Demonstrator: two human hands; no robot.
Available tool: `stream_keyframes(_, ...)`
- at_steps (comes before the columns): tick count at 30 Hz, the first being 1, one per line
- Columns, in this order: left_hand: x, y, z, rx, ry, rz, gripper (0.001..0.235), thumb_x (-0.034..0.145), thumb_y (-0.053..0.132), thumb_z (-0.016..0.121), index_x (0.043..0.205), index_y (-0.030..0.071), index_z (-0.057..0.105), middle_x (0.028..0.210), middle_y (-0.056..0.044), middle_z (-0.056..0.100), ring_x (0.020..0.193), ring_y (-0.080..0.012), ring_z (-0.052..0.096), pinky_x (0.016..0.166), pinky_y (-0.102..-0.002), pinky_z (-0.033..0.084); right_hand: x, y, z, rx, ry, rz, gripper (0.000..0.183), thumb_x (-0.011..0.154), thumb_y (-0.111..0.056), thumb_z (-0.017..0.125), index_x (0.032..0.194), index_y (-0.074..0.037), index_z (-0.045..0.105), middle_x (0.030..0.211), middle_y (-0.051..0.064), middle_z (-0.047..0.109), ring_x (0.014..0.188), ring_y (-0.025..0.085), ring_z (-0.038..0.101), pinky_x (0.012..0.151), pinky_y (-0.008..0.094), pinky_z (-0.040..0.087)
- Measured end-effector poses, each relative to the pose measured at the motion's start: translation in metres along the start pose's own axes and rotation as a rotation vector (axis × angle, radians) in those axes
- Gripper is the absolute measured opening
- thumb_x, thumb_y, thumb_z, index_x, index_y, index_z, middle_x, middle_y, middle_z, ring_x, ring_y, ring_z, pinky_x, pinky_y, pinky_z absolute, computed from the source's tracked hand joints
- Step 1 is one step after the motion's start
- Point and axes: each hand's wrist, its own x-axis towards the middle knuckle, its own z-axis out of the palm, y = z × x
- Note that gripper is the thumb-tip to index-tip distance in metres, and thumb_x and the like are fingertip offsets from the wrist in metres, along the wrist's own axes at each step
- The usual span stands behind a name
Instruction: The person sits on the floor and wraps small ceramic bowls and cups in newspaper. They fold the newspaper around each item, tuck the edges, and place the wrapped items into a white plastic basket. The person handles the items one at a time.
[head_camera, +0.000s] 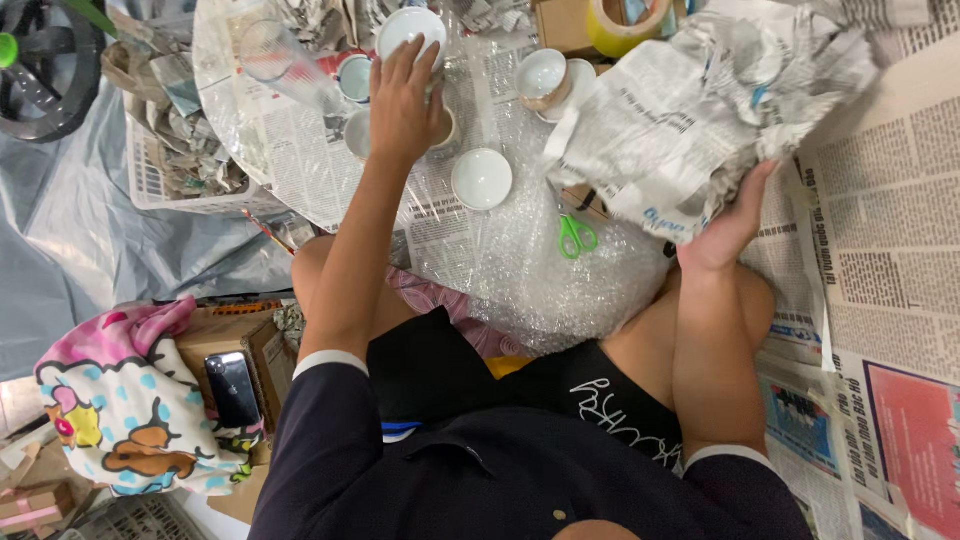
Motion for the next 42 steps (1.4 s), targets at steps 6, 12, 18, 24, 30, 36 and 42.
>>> stream_keyframes(6,-0.034,0.061,-0.019,-0.355,-0.540,0.039,0.054,0.087,0.027,0.083,0.134,0.014,0.061,0.143,-0.012,0.059,0.134,-0.0342,0.054,0.114,-0.050,0.042,0.002,0.009,-0.012,0.089,0.069,-0.036,0.073,0.114,-0.050,0.043,0.166,-0.003,0.025,0.170,0.009,0.034,0.159,0.025,0.037,0.134,0.039,0.030)
stream_keyframes(12,-0.082,0.081,0.018,0.238,-0.596,0.238,0.112,0.059,0.026,0.089,0.154,0.019,0.030,0.153,-0.024,0.040,0.135,-0.0415,0.049,0.104,-0.054,0.044,-0.003,0.019,-0.015,0.067,0.095,-0.046,0.071,0.114,-0.048,0.045,0.165,-0.002,0.027,0.170,0.008,0.035,0.158,0.023,0.036,0.135,0.039,0.028)
stream_keyframes(18,-0.075,0.064,0.038,0.210,-0.845,0.108,0.116,0.063,0.022,0.093,0.161,0.018,0.030,0.151,-0.024,0.042,0.131,-0.0412,0.050,0.096,-0.049,0.051,-0.005,0.019,-0.008,0.069,0.091,-0.022,0.070,0.114,-0.048,0.044,0.165,-0.002,0.027,0.168,0.007,0.035,0.155,0.022,0.037,0.133,0.038,0.028)
stream_keyframes(24,-0.034,0.080,-0.003,0.117,-0.820,-0.020,0.118,0.051,0.030,0.099,0.151,0.011,0.039,0.137,-0.020,0.049,0.127,-0.0403,0.052,0.094,-0.050,0.052,-0.004,0.016,0.001,0.103,0.048,-0.005,0.070,0.113,-0.048,0.043,0.164,-0.003,0.028,0.167,0.008,0.036,0.154,0.023,0.039,0.132,0.039,0.030)
stream_keyframes(30,0.030,0.084,0.007,0.249,-0.598,0.030,0.120,0.048,0.037,0.099,0.144,0.001,0.038,0.141,-0.019,0.047,0.127,-0.0365,0.050,0.095,-0.048,0.051,-0.007,0.032,0.000,0.022,0.090,-0.057,0.067,0.115,-0.045,0.046,0.163,-0.001,0.031,0.162,0.009,0.042,0.148,0.021,0.043,0.128,0.038,0.033)
stream_keyframes(36,0.087,0.037,0.100,0.510,-0.616,0.069,0.080,0.076,0.024,0.087,0.144,0.006,0.050,0.139,-0.017,0.051,0.130,-0.0341,0.049,0.093,-0.045,0.048,-0.021,0.059,-0.040,0.248,-0.098,0.008,0.057,0.116,-0.042,0.037,0.152,0.001,0.039,0.146,0.009,0.052,0.131,0.021,0.051,0.114,0.036,0.039)
stream_keyframes(42,0.094,-0.018,0.217,0.757,-0.582,0.085,0.050,0.090,0.030,0.069,0.136,0.015,0.060,0.136,-0.014,0.055,0.128,-0.0325,0.047,0.100,-0.058,0.036,-0.025,0.063,-0.035,0.226,-0.086,-0.030,0.053,0.120,-0.038,0.029,0.150,0.004,0.041,0.139,0.012,0.054,0.125,0.024,0.052,0.108,0.037,0.041)
